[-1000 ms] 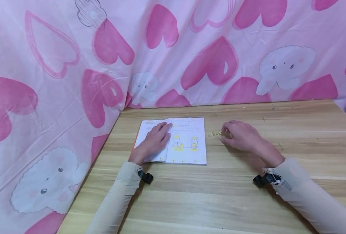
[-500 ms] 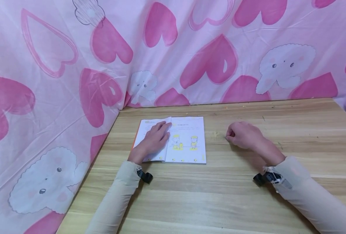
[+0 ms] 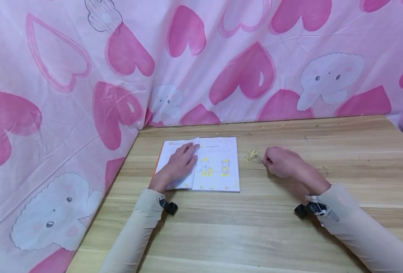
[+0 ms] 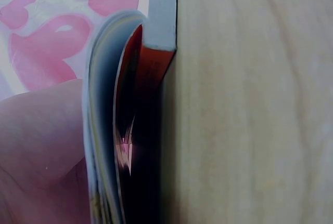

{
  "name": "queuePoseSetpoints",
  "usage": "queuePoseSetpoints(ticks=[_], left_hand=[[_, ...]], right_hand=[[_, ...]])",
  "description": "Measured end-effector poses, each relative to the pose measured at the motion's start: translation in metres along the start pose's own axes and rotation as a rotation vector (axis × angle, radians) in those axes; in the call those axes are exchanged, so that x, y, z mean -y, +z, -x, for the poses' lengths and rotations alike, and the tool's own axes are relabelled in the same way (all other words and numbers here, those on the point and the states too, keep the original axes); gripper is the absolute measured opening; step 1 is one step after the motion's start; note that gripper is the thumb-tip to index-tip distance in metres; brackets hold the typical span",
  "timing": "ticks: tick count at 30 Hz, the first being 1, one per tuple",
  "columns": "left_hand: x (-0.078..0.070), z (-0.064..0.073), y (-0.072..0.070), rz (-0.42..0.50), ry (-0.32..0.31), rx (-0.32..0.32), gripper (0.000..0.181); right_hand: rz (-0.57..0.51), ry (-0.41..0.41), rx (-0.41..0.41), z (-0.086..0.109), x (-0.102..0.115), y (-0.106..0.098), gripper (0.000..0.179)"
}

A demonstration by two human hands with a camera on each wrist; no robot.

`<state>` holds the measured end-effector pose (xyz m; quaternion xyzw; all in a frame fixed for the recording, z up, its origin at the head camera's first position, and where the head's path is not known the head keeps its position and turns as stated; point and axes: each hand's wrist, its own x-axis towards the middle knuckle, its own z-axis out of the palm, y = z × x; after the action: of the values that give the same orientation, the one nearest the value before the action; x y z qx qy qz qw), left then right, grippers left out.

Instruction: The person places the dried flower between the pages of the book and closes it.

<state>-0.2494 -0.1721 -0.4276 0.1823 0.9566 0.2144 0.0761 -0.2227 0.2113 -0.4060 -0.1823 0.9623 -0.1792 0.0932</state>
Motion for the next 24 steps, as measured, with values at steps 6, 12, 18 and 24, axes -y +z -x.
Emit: queuePoseSetpoints(ticks=[6, 12, 18, 24], left_hand=[[0.0009, -0.0005, 0.001, 0.005, -0.003, 0.003, 0.058], [0.0024, -0.0017, 0.0015, -0.002, 0.012, -0.002, 0.059], [0.0016, -0.0013, 0.0007, 0.001, 0.021, -0.014, 0.058], [0.0019, -0.0014, 0.0014, 0.0, 0.018, -0.013, 0.058]], right_hand=[[-0.023, 0.023, -0.035, -0.0006, -0.0012, 0.0019, 0.014], [-0.093, 0.111, -0.051, -0.0063, 0.0029, 0.0059, 0.025], [-0.142, 0.145, -0.061, -0.0074, 0.0062, 0.0073, 0.018], [-0.153, 0.129, -0.039, -0.0086, 0.0057, 0.0071, 0.018]])
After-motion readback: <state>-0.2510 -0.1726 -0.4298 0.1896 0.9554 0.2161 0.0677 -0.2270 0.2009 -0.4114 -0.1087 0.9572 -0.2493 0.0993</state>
